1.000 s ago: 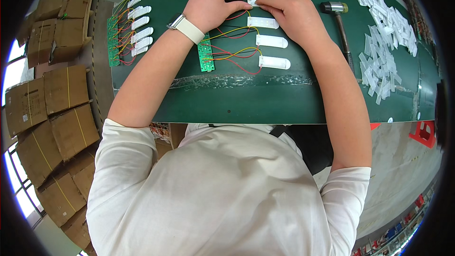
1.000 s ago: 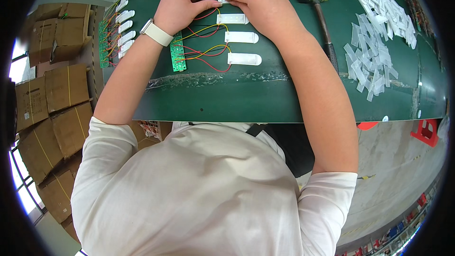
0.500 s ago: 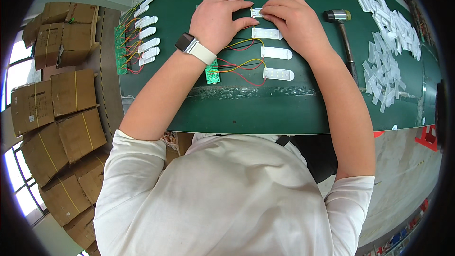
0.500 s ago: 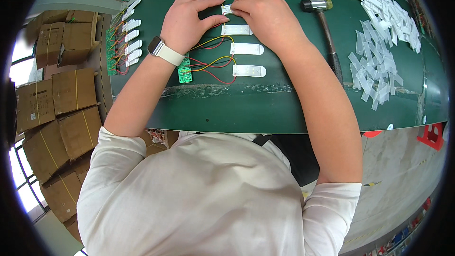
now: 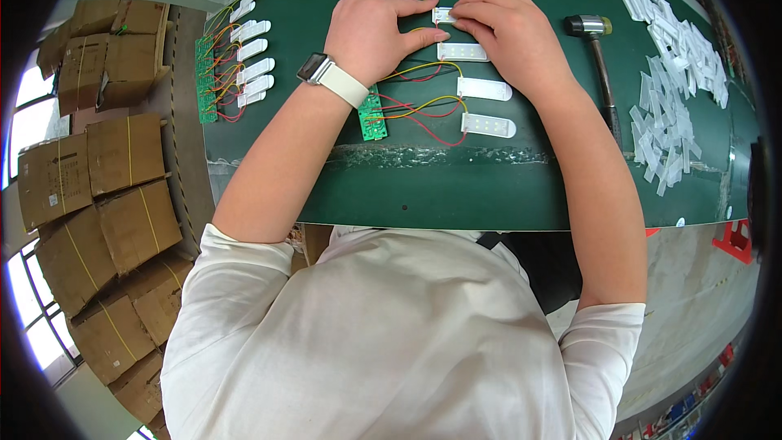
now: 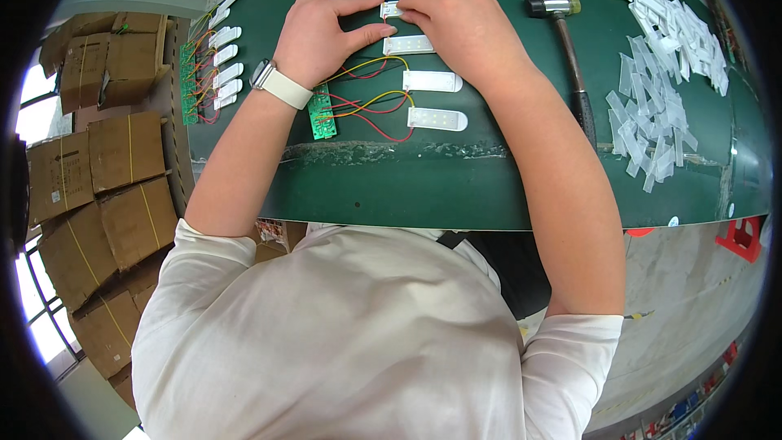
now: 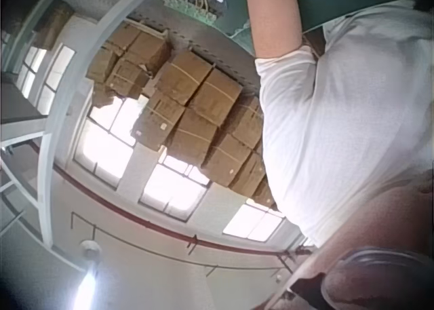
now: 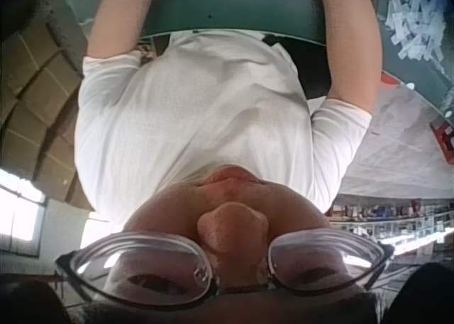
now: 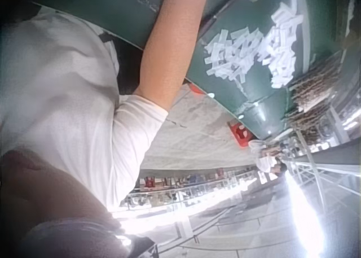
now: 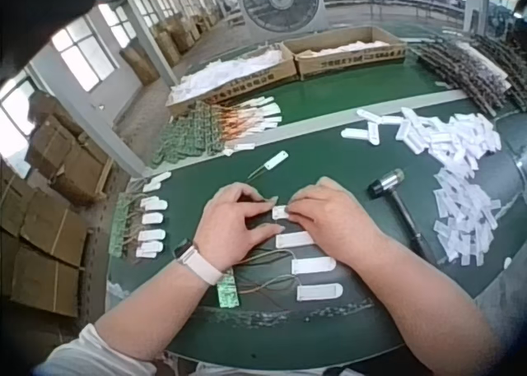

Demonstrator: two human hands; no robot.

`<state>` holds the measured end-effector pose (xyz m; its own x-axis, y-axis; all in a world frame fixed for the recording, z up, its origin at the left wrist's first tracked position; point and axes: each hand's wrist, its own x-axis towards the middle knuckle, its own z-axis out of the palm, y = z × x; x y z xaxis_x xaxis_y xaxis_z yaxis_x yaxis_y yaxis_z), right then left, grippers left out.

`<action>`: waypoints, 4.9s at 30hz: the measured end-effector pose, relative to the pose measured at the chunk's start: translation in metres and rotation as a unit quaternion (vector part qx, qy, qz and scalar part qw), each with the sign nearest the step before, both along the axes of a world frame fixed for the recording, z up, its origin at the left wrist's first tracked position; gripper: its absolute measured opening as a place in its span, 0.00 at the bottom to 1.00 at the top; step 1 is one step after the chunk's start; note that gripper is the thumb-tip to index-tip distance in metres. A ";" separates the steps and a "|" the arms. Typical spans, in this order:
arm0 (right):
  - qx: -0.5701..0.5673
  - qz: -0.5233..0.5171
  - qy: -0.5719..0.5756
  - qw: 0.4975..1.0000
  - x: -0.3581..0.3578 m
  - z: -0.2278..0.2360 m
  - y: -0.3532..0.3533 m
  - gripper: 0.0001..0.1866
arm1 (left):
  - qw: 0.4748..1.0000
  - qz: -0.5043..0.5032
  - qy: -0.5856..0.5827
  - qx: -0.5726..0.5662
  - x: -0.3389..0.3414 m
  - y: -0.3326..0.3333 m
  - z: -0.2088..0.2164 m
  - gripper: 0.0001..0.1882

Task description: Assembling plastic diffuser components onto LED circuit boards on a production line and using a mallet to tap them into place.

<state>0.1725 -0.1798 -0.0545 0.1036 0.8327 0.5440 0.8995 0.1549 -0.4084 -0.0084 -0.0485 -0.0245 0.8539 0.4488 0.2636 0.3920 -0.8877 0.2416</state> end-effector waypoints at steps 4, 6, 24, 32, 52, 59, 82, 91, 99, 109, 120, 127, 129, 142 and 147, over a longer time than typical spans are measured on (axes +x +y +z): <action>0.002 -0.002 0.034 0.999 0.002 0.000 0.000 0.07 | 1.000 0.001 0.002 0.002 0.000 0.003 -0.001 0.26; -0.003 0.002 0.032 0.999 0.002 0.000 0.000 0.08 | 1.000 0.001 -0.003 0.004 0.000 0.004 -0.001 0.26; -0.035 -0.014 -0.012 0.999 -0.001 0.013 -0.004 0.09 | 0.998 -0.011 0.054 -0.023 0.001 0.008 0.009 0.28; -0.009 -0.006 -0.011 1.000 0.000 0.012 -0.003 0.07 | 0.999 -0.025 0.038 -0.004 -0.001 0.009 0.007 0.28; -0.062 0.037 0.049 0.996 0.015 0.034 -0.014 0.10 | 0.998 -0.040 0.014 0.054 -0.005 0.020 -0.009 0.28; -0.106 -0.322 0.130 0.932 0.066 0.082 -0.156 0.14 | 0.998 -0.042 0.032 0.023 0.004 0.018 -0.010 0.29; -0.196 -0.449 0.015 0.872 0.108 0.085 -0.141 0.13 | 0.998 -0.018 0.030 -0.052 -0.007 0.009 0.012 0.29; -0.105 -0.080 -0.097 0.987 0.018 0.078 -0.030 0.10 | 0.998 -0.016 -0.041 -0.037 -0.007 0.008 0.005 0.27; -0.088 -0.017 -0.115 0.989 0.001 0.059 0.006 0.09 | 0.998 -0.017 -0.057 -0.015 -0.007 0.006 0.008 0.26; -0.108 -0.009 -0.106 0.988 -0.006 0.053 0.007 0.09 | 0.999 -0.012 -0.040 -0.031 -0.008 0.006 0.011 0.25; -0.126 -0.019 -0.073 0.989 -0.007 0.050 0.006 0.10 | 0.998 -0.006 -0.068 -0.011 -0.007 0.004 0.006 0.26; -0.156 -0.038 -0.012 0.987 -0.001 0.060 -0.001 0.11 | 0.996 -0.011 -0.082 -0.029 -0.002 0.004 0.004 0.26; -0.162 -0.050 -0.005 0.985 0.003 0.073 -0.014 0.12 | 0.996 -0.013 -0.077 -0.032 -0.002 0.005 0.005 0.26; -0.362 -0.400 0.103 0.836 -0.010 0.071 -0.191 0.26 | 1.000 0.002 0.008 -0.022 -0.004 0.008 0.003 0.27; -0.298 -0.362 0.245 0.849 -0.007 0.079 -0.194 0.18 | 1.000 -0.001 0.030 -0.004 -0.001 0.009 -0.001 0.30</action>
<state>0.1656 -0.3736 0.0241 0.7976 0.5666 -0.2067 0.3707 -0.7309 -0.5730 -0.0098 -0.0396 -0.0251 0.8693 0.4483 0.2081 0.4036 -0.8869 0.2249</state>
